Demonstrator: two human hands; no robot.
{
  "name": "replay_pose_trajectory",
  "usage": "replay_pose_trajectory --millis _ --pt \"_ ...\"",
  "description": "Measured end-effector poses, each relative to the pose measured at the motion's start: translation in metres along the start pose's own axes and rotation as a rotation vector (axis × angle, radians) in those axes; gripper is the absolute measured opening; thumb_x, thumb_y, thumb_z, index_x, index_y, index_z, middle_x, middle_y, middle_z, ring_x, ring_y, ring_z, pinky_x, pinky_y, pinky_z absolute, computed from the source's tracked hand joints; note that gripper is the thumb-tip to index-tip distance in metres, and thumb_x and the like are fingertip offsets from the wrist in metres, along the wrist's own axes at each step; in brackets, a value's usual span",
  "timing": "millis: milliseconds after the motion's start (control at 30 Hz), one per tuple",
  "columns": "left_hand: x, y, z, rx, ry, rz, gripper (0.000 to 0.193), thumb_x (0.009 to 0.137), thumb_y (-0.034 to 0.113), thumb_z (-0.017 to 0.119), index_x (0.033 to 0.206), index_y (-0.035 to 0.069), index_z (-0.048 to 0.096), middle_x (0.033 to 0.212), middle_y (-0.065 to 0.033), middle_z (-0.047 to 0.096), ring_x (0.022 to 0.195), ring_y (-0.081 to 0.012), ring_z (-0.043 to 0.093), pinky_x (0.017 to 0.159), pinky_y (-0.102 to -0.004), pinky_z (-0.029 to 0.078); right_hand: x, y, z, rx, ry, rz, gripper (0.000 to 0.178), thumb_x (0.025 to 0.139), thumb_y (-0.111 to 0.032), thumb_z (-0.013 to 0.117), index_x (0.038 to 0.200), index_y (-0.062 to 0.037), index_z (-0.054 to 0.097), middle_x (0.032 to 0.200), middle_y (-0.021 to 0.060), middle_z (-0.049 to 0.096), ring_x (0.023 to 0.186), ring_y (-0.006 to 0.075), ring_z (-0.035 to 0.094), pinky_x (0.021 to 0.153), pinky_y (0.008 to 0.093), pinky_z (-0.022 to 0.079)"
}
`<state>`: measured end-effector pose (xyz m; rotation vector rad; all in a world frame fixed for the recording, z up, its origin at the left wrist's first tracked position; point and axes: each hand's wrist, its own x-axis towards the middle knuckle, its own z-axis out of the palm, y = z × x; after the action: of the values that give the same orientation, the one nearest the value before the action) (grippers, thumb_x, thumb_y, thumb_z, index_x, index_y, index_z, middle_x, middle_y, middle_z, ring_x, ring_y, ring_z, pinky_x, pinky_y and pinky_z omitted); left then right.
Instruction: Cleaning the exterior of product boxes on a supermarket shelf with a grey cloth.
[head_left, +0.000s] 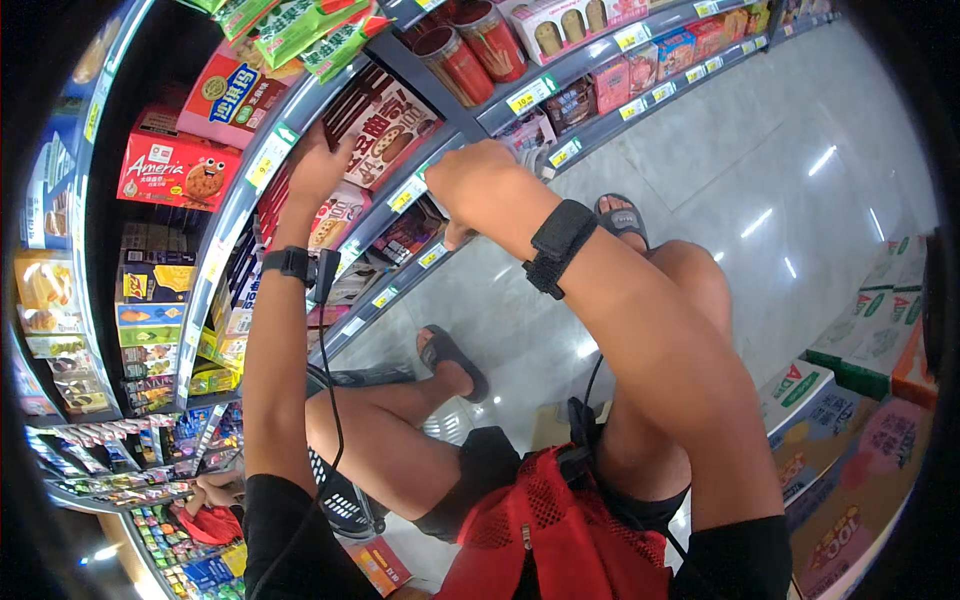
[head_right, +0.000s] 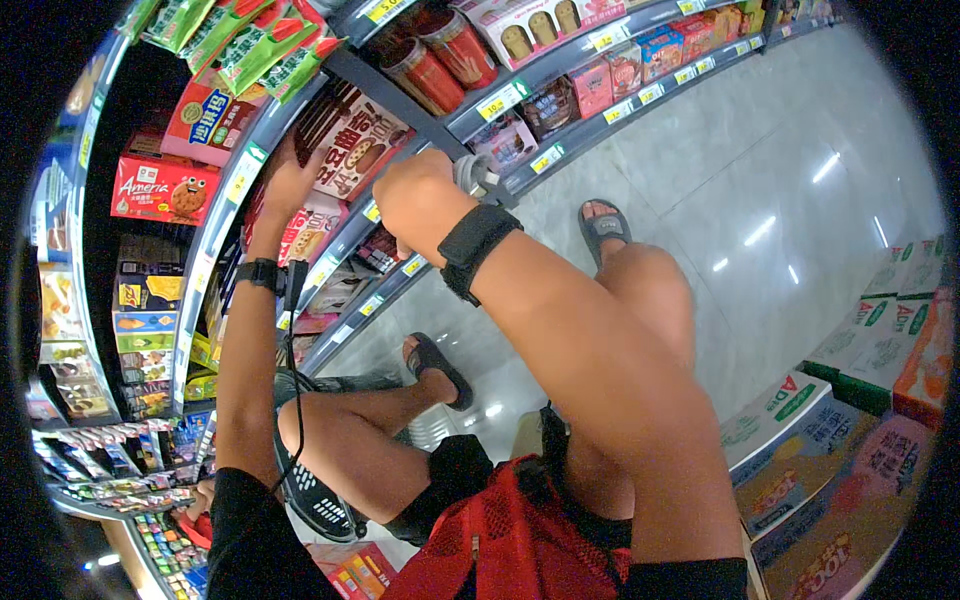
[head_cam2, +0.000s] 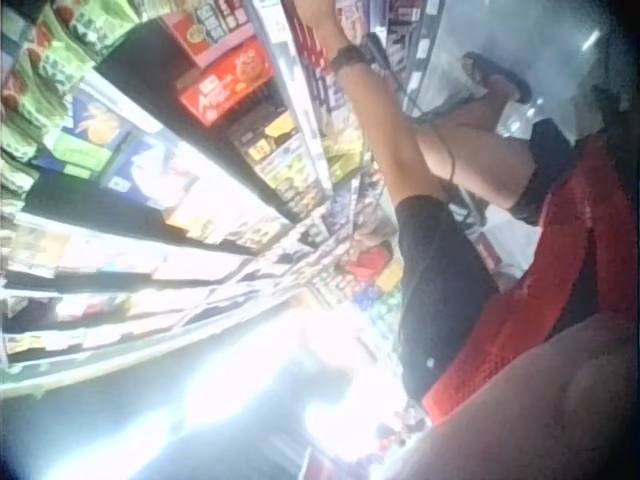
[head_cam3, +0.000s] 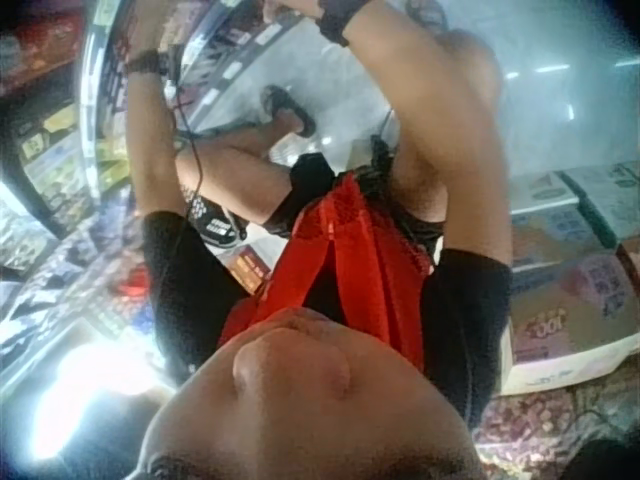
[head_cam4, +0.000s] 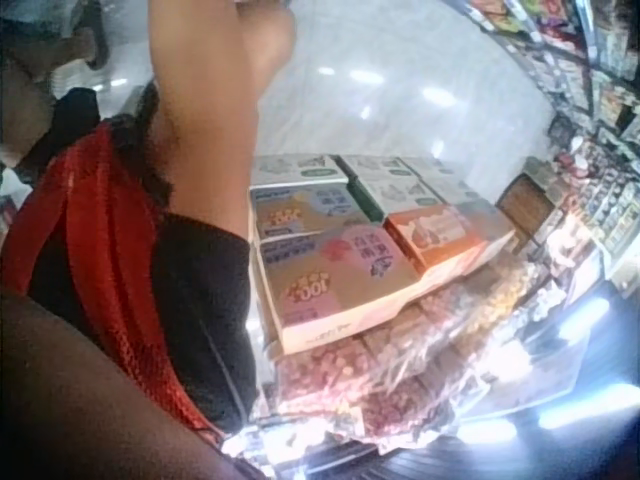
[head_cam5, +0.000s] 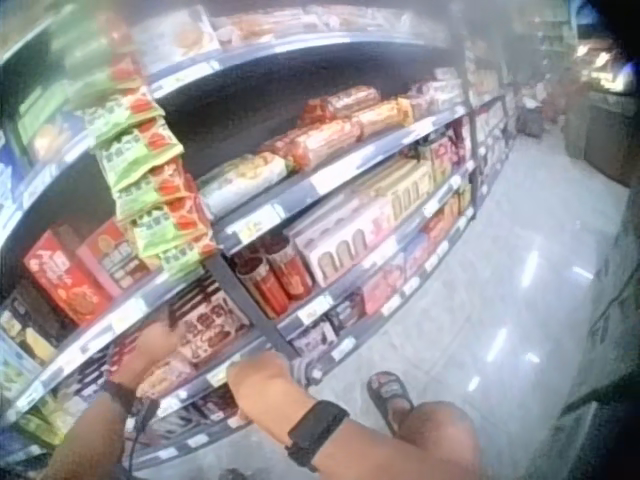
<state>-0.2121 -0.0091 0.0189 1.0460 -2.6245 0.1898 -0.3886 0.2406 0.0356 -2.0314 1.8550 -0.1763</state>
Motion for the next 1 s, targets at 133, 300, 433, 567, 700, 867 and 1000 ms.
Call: replay_pose_trajectory --millis 133,300,433,567,700,867,1000 --pt "0.032 -0.026 0.009 -0.119 -0.018 -0.097 0.073 0.096 0.055 0.048 0.142 -0.003 0.044 0.146 -0.0287 0.044 0.138 -0.0438 0.037 0.116 -0.0412 0.027 -0.025 -0.006 -0.004 -0.02 0.071 -0.056 0.041 0.069 -0.037 0.086 0.091 -0.004 0.074 0.095 0.0116 0.074 0.094 0.0287 0.072 0.075 0.0414 0.056" --pt "0.083 -0.067 0.036 -0.034 0.011 -0.033 0.072 0.098 0.059 0.041 0.145 0.005 0.044 0.151 -0.022 0.041 0.143 -0.0383 0.033 0.118 -0.046 0.024 -0.014 -0.019 0.034 -0.07 0.082 -0.06 0.022 0.067 -0.018 0.078 0.089 -0.0185 0.079 0.087 0.0058 0.074 0.083 0.0257 0.071 0.065 0.0392 0.053" --pt "0.077 -0.058 0.031 -0.121 -0.018 -0.057 0.072 0.098 0.059 0.042 0.145 0.006 0.045 0.151 -0.0215 0.042 0.143 -0.0379 0.034 0.118 -0.0458 0.024 -0.007 -0.041 0.029 -0.003 -0.147 -0.063 0.024 0.074 -0.023 0.074 0.098 -0.0224 0.079 0.101 -0.0004 0.075 0.091 0.0237 0.07 0.07 0.0439 0.053" --pt "0.071 -0.047 0.03 -0.238 -0.064 -0.108 0.072 0.097 0.06 0.042 0.145 0.006 0.045 0.15 -0.0209 0.043 0.142 -0.0372 0.035 0.118 -0.0455 0.025 0.032 -0.071 0.046 0.064 -0.323 0.067 0.032 0.079 -0.027 0.071 0.111 -0.0239 0.076 0.111 -0.0021 0.073 0.098 0.0241 0.069 0.073 0.0533 0.052" --pt "0.067 -0.039 0.026 -0.324 -0.104 -0.189 0.072 0.097 0.06 0.043 0.144 0.007 0.046 0.15 -0.0202 0.044 0.142 -0.0366 0.036 0.117 -0.0452 0.026 0.051 -0.082 0.049 0.101 -0.334 0.092 0.038 0.081 -0.028 0.07 0.118 -0.0227 0.073 0.116 -0.001 0.071 0.102 0.0276 0.068 0.075 0.0575 0.051" --pt "0.065 -0.028 0.026 -0.386 -0.114 -0.298 0.072 0.097 0.061 0.044 0.144 0.007 0.047 0.149 -0.0194 0.045 0.141 -0.0358 0.038 0.117 -0.0449 0.027 0.077 -0.065 0.049 0.054 -0.278 0.058 0.038 0.081 -0.027 0.07 0.119 -0.0216 0.073 0.118 -0.0007 0.07 0.105 0.0284 0.067 0.077 0.0575 0.051" --pt "0.074 -0.033 0.032 -0.39 -0.119 -0.319 0.071 0.096 0.061 0.044 0.144 0.008 0.048 0.149 -0.019 0.046 0.14 -0.0353 0.039 0.116 -0.0446 0.027 0.086 -0.063 0.053 0.062 -0.271 0.049 0.039 0.082 -0.027 0.07 0.12 -0.0205 0.072 0.12 -0.0003 0.069 0.109 0.0279 0.066 0.079 0.0567 0.051"
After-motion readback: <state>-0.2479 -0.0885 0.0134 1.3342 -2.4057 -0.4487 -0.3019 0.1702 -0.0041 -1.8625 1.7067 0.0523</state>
